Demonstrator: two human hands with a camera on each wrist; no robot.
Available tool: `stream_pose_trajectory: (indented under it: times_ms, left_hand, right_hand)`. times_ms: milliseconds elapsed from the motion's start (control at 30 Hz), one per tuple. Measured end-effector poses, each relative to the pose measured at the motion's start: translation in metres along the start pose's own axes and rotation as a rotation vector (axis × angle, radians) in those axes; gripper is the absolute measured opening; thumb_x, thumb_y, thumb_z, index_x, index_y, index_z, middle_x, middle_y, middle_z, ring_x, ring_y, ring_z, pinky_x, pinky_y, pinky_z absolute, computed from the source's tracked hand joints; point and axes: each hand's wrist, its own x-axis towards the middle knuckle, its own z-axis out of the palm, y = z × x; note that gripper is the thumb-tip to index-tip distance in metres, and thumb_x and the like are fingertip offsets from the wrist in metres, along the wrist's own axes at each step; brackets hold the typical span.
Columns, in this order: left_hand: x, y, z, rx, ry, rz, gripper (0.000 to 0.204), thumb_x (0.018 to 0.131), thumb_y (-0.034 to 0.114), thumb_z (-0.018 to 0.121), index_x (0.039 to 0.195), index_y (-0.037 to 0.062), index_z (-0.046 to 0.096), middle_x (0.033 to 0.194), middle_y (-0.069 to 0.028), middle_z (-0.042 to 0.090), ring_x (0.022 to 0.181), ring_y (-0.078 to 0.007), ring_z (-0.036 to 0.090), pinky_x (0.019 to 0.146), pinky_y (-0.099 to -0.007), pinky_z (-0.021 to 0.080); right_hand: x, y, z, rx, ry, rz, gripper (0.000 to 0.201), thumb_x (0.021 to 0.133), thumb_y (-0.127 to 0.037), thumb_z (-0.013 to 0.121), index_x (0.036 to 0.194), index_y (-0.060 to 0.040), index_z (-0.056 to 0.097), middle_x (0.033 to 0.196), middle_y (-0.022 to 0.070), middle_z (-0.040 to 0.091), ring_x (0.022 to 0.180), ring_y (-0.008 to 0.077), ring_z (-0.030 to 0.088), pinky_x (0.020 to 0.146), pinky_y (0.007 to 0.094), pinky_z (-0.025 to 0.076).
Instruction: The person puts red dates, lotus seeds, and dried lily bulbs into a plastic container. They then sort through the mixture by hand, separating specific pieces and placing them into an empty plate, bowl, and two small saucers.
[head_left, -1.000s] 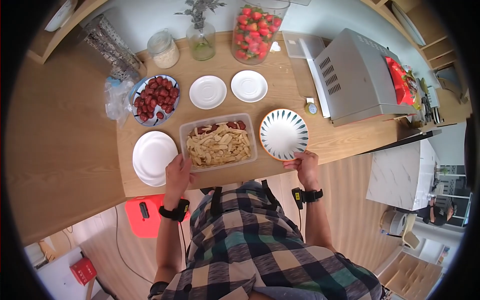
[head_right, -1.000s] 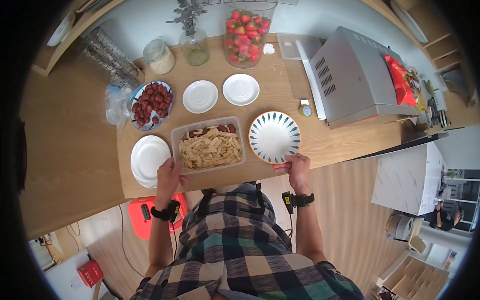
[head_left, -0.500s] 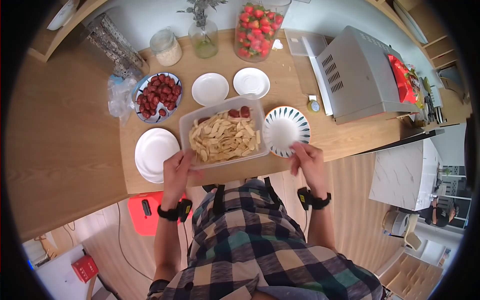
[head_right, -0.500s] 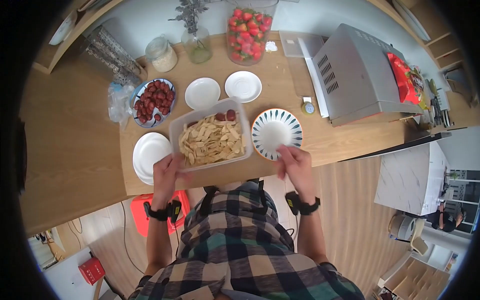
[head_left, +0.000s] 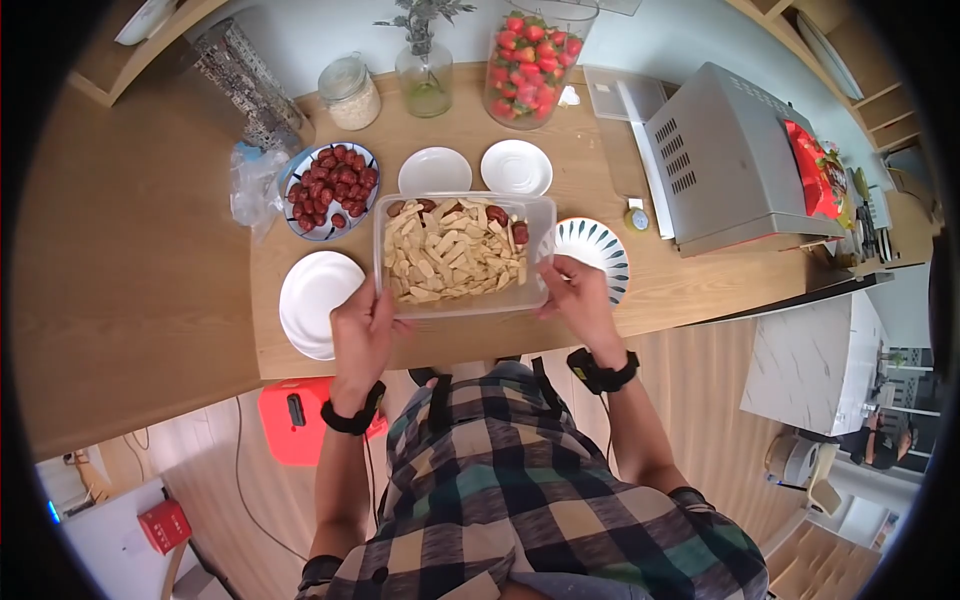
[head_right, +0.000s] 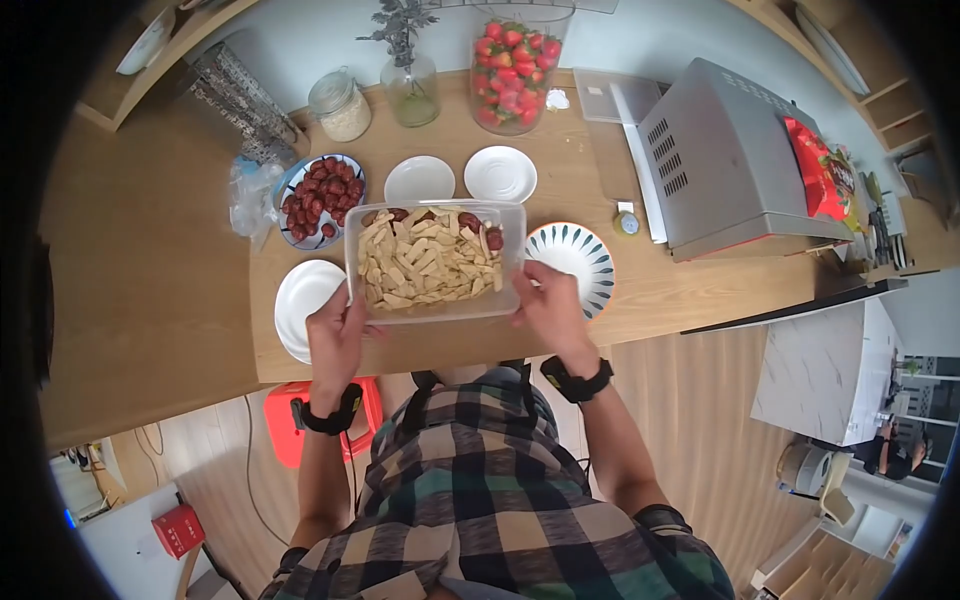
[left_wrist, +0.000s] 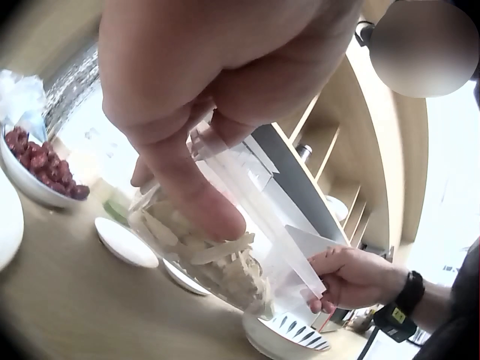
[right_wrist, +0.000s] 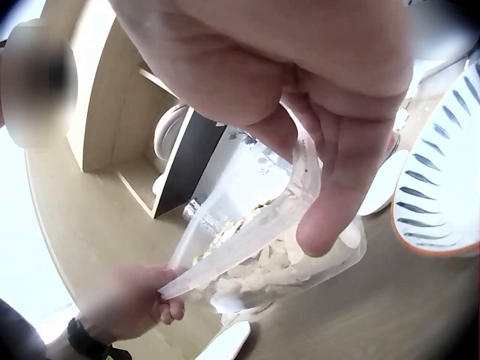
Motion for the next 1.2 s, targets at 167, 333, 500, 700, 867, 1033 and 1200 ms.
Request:
stream_pose_trajectory:
  times_ms: [167, 333, 500, 700, 867, 1033, 1200]
  left_hand:
    - [-0.013, 0.015, -0.014, 0.061, 0.092, -0.104, 0.027, 0.104, 0.007, 0.050, 0.122, -0.0071, 0.065, 0.069, -0.0075, 0.067, 0.054, -0.0121, 0.066, 0.050, -0.0259, 0.052]
    - [0.007, 0.024, -0.010, 0.122, 0.056, -0.127, 0.025, 0.104, 0.010, 0.051, 0.094, -0.0068, 0.066, 0.062, -0.0084, 0.063, 0.052, -0.0151, 0.068, 0.047, -0.0273, 0.050]
    - [0.005, 0.021, -0.020, 0.063, -0.042, -0.242, 0.029, 0.104, 0.014, 0.054, 0.100, -0.0126, 0.066, 0.068, -0.0094, 0.065, 0.053, -0.0175, 0.069, 0.047, -0.0264, 0.050]
    - [0.000, -0.003, -0.025, -0.148, -0.043, -0.316, 0.033, 0.104, 0.017, 0.057, 0.114, -0.0129, 0.066, 0.088, -0.0127, 0.071, 0.057, -0.0185, 0.069, 0.055, -0.0271, 0.056]
    - [-0.001, -0.014, -0.012, -0.184, -0.117, -0.237, 0.032, 0.104, 0.013, 0.055, 0.123, -0.0130, 0.063, 0.098, -0.0134, 0.072, 0.065, -0.0206, 0.072, 0.058, -0.0293, 0.058]
    - [-0.009, -0.012, -0.022, -0.219, 0.007, -0.239, 0.031, 0.105, 0.010, 0.054, 0.127, -0.0110, 0.062, 0.092, -0.0077, 0.070, 0.066, -0.0165, 0.072, 0.060, -0.0259, 0.055]
    - [0.006, -0.012, -0.013, -0.145, -0.025, -0.139, 0.033, 0.105, 0.007, 0.053, 0.131, -0.0099, 0.061, 0.101, -0.0109, 0.073, 0.065, -0.0156, 0.071, 0.060, -0.0261, 0.056]
  right_hand:
    - [-0.003, -0.009, 0.015, 0.053, -0.050, -0.010, 0.024, 0.101, -0.012, 0.060, 0.098, 0.0107, 0.067, 0.073, 0.0112, 0.068, 0.055, 0.0189, 0.070, 0.048, 0.0282, 0.051]
    - [0.007, -0.016, 0.010, -0.035, -0.104, 0.114, 0.025, 0.100, -0.010, 0.058, 0.097, 0.0123, 0.068, 0.071, 0.0134, 0.068, 0.052, 0.0197, 0.069, 0.045, 0.0278, 0.051]
    - [0.001, -0.031, 0.000, 0.048, -0.099, 0.198, 0.028, 0.098, -0.012, 0.060, 0.091, 0.0132, 0.068, 0.065, 0.0122, 0.066, 0.050, 0.0215, 0.069, 0.044, 0.0293, 0.049]
    - [-0.014, -0.049, 0.010, -0.147, -0.035, 0.000, 0.025, 0.097, -0.011, 0.061, 0.089, 0.0106, 0.070, 0.062, 0.0128, 0.065, 0.047, 0.0199, 0.067, 0.043, 0.0303, 0.049]
    - [-0.014, -0.055, -0.002, -0.250, 0.039, -0.075, 0.021, 0.097, -0.009, 0.062, 0.087, 0.0078, 0.070, 0.060, 0.0164, 0.064, 0.050, 0.0220, 0.069, 0.045, 0.0314, 0.049]
    - [-0.021, -0.040, 0.011, -0.344, 0.041, -0.398, 0.018, 0.095, -0.009, 0.066, 0.086, 0.0068, 0.068, 0.061, 0.0147, 0.064, 0.052, 0.0206, 0.070, 0.047, 0.0313, 0.051]
    - [-0.016, -0.035, 0.010, -0.219, 0.103, -0.142, 0.021, 0.095, -0.009, 0.065, 0.079, 0.0050, 0.064, 0.064, 0.0181, 0.065, 0.054, 0.0249, 0.070, 0.051, 0.0347, 0.050]
